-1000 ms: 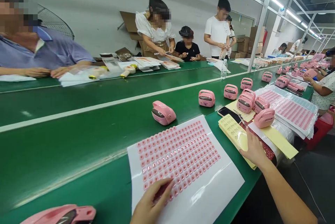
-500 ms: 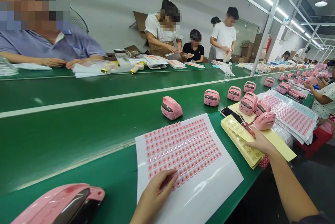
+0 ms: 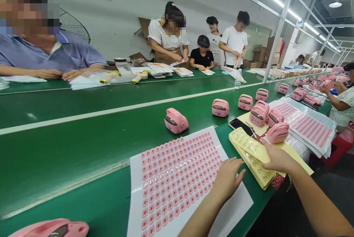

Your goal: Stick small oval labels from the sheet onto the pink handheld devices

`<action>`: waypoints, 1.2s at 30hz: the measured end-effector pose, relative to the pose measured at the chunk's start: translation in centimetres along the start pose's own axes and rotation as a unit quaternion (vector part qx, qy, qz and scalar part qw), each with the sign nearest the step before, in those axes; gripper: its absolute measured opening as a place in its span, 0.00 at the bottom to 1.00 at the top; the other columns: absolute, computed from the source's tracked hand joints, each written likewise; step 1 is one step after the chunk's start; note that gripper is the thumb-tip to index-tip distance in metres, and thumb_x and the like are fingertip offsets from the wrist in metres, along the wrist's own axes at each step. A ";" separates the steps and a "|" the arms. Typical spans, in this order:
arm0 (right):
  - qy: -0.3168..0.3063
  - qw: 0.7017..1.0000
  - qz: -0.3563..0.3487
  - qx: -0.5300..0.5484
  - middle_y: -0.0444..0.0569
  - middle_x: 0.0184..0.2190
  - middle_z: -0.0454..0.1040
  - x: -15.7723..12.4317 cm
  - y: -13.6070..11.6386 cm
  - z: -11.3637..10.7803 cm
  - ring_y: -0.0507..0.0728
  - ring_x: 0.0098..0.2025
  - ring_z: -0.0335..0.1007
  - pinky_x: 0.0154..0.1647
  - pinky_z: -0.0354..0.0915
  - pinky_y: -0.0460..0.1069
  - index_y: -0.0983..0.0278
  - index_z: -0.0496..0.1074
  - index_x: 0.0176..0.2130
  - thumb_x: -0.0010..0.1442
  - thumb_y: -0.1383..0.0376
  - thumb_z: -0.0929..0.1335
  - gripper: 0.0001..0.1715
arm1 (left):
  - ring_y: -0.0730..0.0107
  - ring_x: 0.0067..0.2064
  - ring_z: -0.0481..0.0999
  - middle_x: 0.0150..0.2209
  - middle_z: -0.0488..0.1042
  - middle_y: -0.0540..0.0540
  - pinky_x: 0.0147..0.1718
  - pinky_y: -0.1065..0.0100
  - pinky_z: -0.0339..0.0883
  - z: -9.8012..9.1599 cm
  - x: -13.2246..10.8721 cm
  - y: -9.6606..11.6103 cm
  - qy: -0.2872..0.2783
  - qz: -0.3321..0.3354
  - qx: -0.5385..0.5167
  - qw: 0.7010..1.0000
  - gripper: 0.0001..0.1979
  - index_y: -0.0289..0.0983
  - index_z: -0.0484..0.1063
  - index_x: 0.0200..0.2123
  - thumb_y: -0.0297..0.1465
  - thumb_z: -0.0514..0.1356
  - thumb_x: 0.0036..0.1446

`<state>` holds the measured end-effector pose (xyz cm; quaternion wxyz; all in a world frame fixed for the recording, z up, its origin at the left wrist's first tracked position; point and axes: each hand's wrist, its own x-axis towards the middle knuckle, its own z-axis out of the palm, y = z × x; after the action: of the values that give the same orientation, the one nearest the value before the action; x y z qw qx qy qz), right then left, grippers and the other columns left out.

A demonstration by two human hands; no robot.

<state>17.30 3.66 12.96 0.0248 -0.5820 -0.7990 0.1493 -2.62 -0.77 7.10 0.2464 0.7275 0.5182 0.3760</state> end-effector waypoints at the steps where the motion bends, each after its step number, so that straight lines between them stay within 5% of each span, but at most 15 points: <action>1: -0.003 1.000 -0.009 -0.015 0.64 0.49 0.72 -0.4 0.3 -0.5 0.67 0.47 0.71 0.41 0.63 0.53 0.71 0.49 0.63 0.45 0.66 0.70 0.51 | 0.47 0.48 0.74 0.43 0.79 0.40 0.48 0.49 0.63 1.0 1.2 -0.1 0.004 -0.003 -0.010 1.000 0.12 0.44 0.77 0.37 0.33 0.58 0.48; 6: 0.017 1.000 -0.019 -0.009 0.56 0.42 0.77 -3.9 3.7 -2.8 0.65 0.41 0.74 0.37 0.64 0.51 0.63 0.53 0.63 0.46 0.65 0.69 0.46 | 0.41 0.50 0.71 0.46 0.76 0.34 0.48 0.43 0.60 2.7 3.4 -0.6 0.042 -0.034 -0.072 0.996 0.14 0.39 0.77 0.38 0.37 0.59 0.48; 10: 0.104 0.993 -0.013 0.055 0.56 0.44 0.75 -5.4 4.1 -1.9 0.65 0.44 0.72 0.41 0.66 0.55 0.63 0.44 0.65 0.50 0.63 0.67 0.49 | 0.52 0.45 0.76 0.44 0.77 0.38 0.44 0.51 0.67 3.0 2.1 0.8 0.024 -0.050 -0.192 0.980 0.23 0.40 0.73 0.46 0.46 0.49 0.57; 12: 0.134 0.990 -0.017 0.051 0.58 0.41 0.75 -4.9 2.6 -0.5 0.68 0.43 0.71 0.41 0.67 0.58 0.66 0.43 0.65 0.50 0.64 0.68 0.51 | 0.54 0.42 0.77 0.45 0.77 0.38 0.38 0.55 0.71 3.5 1.6 1.9 0.021 -0.088 -0.324 0.942 0.28 0.38 0.70 0.50 0.50 0.50 0.55; 15: 0.111 0.985 -0.110 0.071 0.60 0.47 0.72 -3.1 0.2 1.3 0.69 0.46 0.69 0.46 0.66 0.61 0.66 0.44 0.65 0.45 0.64 0.73 0.56 | 0.50 0.47 0.75 0.48 0.75 0.36 0.44 0.56 0.70 3.5 1.8 2.5 0.072 -0.193 -0.448 0.870 0.30 0.34 0.71 0.46 0.49 0.63 0.45; 19: 0.093 0.969 -0.186 0.130 0.60 0.55 0.66 0.0 1.2 2.4 0.64 0.55 0.65 0.54 0.63 0.60 0.63 0.39 0.66 0.56 0.66 0.67 0.47 | 0.47 0.49 0.74 0.50 0.74 0.34 0.45 0.53 0.69 1.2 2.4 0.2 0.118 -0.279 -0.421 0.855 0.28 0.33 0.69 0.45 0.43 0.65 0.43; 22: 0.125 0.965 -0.224 0.061 0.62 0.60 0.58 1.8 3.5 3.9 0.63 0.61 0.57 0.56 0.62 0.59 0.65 0.42 0.65 0.57 0.77 0.57 0.39 | 0.45 0.44 0.77 0.46 0.77 0.35 0.40 0.50 0.73 -0.6 2.3 -2.1 0.108 -0.328 -0.390 0.854 0.27 0.36 0.68 0.43 0.34 0.68 0.36; 25: 0.164 0.939 -0.301 -0.029 0.63 0.57 0.61 2.6 4.7 5.9 0.63 0.58 0.61 0.52 0.66 0.57 0.65 0.42 0.65 0.57 0.80 0.55 0.40 | 0.42 0.42 0.78 0.38 0.80 0.38 0.40 0.48 0.72 -1.6 1.9 -3.5 0.087 -0.359 -0.349 0.861 0.23 0.37 0.71 0.35 0.28 0.70 0.29; 28: 0.223 0.909 -0.343 -0.081 0.60 0.49 0.68 2.7 4.6 7.0 0.61 0.49 0.68 0.44 0.70 0.54 0.65 0.34 0.66 0.58 0.80 0.54 0.41 | 0.39 0.42 0.77 0.33 0.80 0.40 0.42 0.46 0.71 -2.4 2.0 -3.5 0.068 -0.375 -0.315 0.869 0.19 0.37 0.73 0.28 0.29 0.71 0.25; 32: 0.239 0.893 -0.362 -0.119 0.57 0.40 0.70 2.9 4.0 7.0 0.58 0.34 0.69 0.33 0.71 0.52 0.65 0.29 0.66 0.59 0.79 0.54 0.43 | 0.44 0.42 0.78 0.39 0.80 0.40 0.40 0.50 0.73 -3.9 2.9 -2.2 0.047 -0.364 -0.339 0.866 0.24 0.37 0.73 0.35 0.38 0.71 0.31; 36: 0.235 0.897 -0.367 -0.076 0.54 0.37 0.66 3.1 4.1 7.0 0.58 0.33 0.66 0.33 0.69 0.53 0.61 0.28 0.66 0.57 0.80 0.54 0.46 | 0.46 0.44 0.77 0.41 0.79 0.38 0.42 0.52 0.73 -4.9 4.2 -1.0 0.100 -0.332 -0.390 0.853 0.28 0.36 0.73 0.38 0.41 0.72 0.30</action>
<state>18.57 6.20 4.78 0.2208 -0.2654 -0.9357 -0.0726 -6.37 3.36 10.53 0.5668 0.3150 0.5613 0.5142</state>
